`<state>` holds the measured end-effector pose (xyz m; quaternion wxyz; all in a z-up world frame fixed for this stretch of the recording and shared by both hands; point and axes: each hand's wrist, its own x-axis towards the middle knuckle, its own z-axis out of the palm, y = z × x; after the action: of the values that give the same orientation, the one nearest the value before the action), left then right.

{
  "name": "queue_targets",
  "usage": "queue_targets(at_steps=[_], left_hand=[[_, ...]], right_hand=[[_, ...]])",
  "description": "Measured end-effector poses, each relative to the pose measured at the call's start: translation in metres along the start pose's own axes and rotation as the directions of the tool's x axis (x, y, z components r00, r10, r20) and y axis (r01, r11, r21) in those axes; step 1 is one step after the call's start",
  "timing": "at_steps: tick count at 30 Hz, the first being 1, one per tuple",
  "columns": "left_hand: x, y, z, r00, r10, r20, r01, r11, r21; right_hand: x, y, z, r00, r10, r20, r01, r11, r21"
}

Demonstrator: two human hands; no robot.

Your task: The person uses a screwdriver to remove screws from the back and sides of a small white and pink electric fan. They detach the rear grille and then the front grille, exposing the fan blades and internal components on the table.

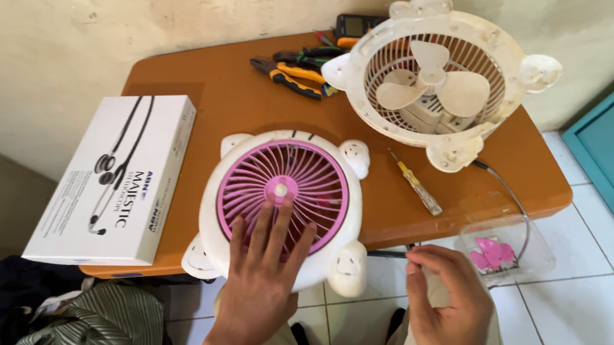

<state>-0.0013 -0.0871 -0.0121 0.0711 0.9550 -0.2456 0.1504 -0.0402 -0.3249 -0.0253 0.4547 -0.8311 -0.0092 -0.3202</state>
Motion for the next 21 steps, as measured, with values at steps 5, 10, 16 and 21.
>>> queue_targets(at_steps=[5,10,16,21], left_hand=[[-0.016,-0.003,-0.002,0.990,0.077,-0.119,-0.082,0.996,-0.038],[-0.029,-0.012,-0.011,0.983,0.153,-0.100,-0.166,0.976,-0.144],[-0.044,-0.016,-0.008,0.981,0.153,-0.122,-0.167,0.980,-0.110],[-0.057,-0.017,-0.011,0.960,0.062,-0.272,-0.103,0.985,-0.141]], right_hand=[[-0.001,-0.009,0.014,0.987,0.011,0.162,-0.024,0.997,0.074],[0.005,-0.015,0.022,0.967,0.028,0.254,-0.065,0.988,0.141],[0.016,-0.033,0.033,0.966,-0.148,0.211,0.145,0.989,0.031],[0.026,-0.048,0.045,0.867,-0.381,0.322,0.383,0.922,0.059]])
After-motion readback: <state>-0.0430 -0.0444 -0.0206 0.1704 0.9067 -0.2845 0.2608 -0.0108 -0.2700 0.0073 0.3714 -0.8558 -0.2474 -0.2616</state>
